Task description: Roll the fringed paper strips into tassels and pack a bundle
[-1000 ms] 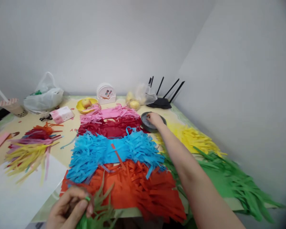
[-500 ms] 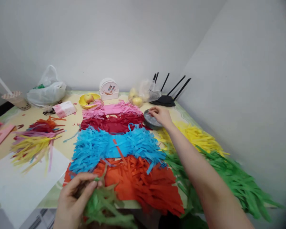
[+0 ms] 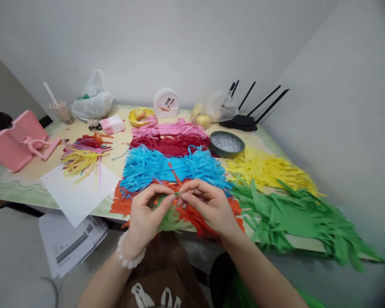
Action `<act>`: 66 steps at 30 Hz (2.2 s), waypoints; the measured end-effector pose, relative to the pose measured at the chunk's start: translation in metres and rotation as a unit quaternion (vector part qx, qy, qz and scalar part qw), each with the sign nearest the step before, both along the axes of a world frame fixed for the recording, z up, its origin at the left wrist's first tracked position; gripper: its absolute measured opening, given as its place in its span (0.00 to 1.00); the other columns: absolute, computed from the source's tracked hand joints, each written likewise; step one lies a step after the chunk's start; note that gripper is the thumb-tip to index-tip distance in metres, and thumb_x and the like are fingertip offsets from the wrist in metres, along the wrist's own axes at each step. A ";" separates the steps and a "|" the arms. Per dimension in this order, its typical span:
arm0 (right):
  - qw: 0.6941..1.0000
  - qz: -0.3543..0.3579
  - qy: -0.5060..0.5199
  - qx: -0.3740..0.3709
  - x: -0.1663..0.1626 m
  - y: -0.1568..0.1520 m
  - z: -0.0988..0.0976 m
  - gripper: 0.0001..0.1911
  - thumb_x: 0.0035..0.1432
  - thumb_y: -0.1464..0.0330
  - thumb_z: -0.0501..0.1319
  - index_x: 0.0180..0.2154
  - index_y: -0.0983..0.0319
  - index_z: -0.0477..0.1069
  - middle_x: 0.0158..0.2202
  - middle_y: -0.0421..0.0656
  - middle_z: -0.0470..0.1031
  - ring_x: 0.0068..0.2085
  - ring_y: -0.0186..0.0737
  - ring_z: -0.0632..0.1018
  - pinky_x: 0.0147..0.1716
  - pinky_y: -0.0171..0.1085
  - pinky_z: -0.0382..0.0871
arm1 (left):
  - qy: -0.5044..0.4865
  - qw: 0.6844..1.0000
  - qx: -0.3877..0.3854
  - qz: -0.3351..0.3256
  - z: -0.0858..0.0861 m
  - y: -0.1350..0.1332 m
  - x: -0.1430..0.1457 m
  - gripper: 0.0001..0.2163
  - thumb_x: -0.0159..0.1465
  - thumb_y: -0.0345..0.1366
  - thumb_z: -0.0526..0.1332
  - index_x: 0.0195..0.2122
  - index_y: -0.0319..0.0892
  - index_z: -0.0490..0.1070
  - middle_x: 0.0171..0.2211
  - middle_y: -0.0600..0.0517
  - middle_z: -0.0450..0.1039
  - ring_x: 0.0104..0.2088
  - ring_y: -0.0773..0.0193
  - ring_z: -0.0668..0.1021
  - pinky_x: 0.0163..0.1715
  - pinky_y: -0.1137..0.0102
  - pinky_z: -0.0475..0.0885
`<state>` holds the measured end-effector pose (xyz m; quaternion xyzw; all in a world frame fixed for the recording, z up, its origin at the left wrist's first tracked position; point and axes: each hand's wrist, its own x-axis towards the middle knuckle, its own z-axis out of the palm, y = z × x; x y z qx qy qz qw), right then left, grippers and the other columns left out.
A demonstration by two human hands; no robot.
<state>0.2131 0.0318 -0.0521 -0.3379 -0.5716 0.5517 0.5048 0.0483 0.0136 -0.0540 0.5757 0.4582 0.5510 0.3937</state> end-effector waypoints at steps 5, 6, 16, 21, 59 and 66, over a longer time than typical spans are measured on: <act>1.000 0.005 0.002 0.010 -0.011 -0.013 -0.001 0.08 0.59 0.63 0.66 0.34 0.61 0.75 0.24 0.39 0.78 0.26 0.33 0.79 0.26 0.31 0.74 | 0.031 0.999 0.005 -0.010 0.006 -0.014 -0.011 0.02 0.61 0.33 0.65 0.31 0.41 0.76 0.29 0.53 0.78 0.31 0.66 0.77 0.34 0.74 0.70; 1.000 0.005 0.004 0.014 -0.012 -0.016 -0.002 0.08 0.59 0.64 0.66 0.34 0.61 0.75 0.24 0.39 0.77 0.26 0.33 0.78 0.26 0.31 0.74 | 0.039 0.999 0.006 -0.009 0.007 -0.016 -0.013 0.02 0.61 0.32 0.65 0.31 0.40 0.76 0.29 0.53 0.78 0.31 0.67 0.77 0.33 0.74 0.70; 0.995 -0.083 -0.031 0.048 -0.031 -0.033 -0.019 0.04 0.62 0.66 0.64 0.37 0.60 0.73 0.27 0.38 0.75 0.27 0.32 0.76 0.28 0.30 0.71 | 0.092 0.992 0.079 0.033 -0.002 -0.027 -0.013 0.03 0.61 0.28 0.63 0.31 0.41 0.74 0.29 0.55 0.76 0.30 0.70 0.77 0.33 0.77 0.70; 0.995 -0.087 -0.018 0.037 -0.033 -0.032 -0.024 0.04 0.63 0.67 0.62 0.37 0.60 0.72 0.21 0.33 0.68 0.22 0.28 0.70 0.23 0.28 0.65 | 0.050 0.997 0.053 0.014 -0.009 -0.025 -0.013 0.02 0.61 0.30 0.65 0.33 0.41 0.77 0.31 0.53 0.80 0.33 0.68 0.79 0.37 0.77 0.72; 0.982 -0.052 -0.176 0.045 -0.029 -0.022 0.021 0.10 0.59 0.63 0.64 0.30 0.63 0.76 0.16 0.35 0.67 0.18 0.28 0.64 0.16 0.29 0.56 | -0.141 0.982 -0.116 -0.045 -0.024 -0.022 -0.025 0.09 0.56 0.41 0.70 0.30 0.39 0.78 0.27 0.50 0.79 0.27 0.64 0.78 0.30 0.71 0.73; 0.990 -0.061 -0.121 0.041 -0.050 -0.026 0.003 0.09 0.60 0.63 0.63 0.37 0.62 0.76 0.19 0.36 0.70 0.19 0.30 0.70 0.20 0.30 0.65 | -0.281 0.938 -0.200 -0.041 -0.041 -0.030 -0.051 0.16 0.53 0.47 0.71 0.26 0.40 0.71 0.21 0.55 0.71 0.23 0.69 0.73 0.27 0.73 0.70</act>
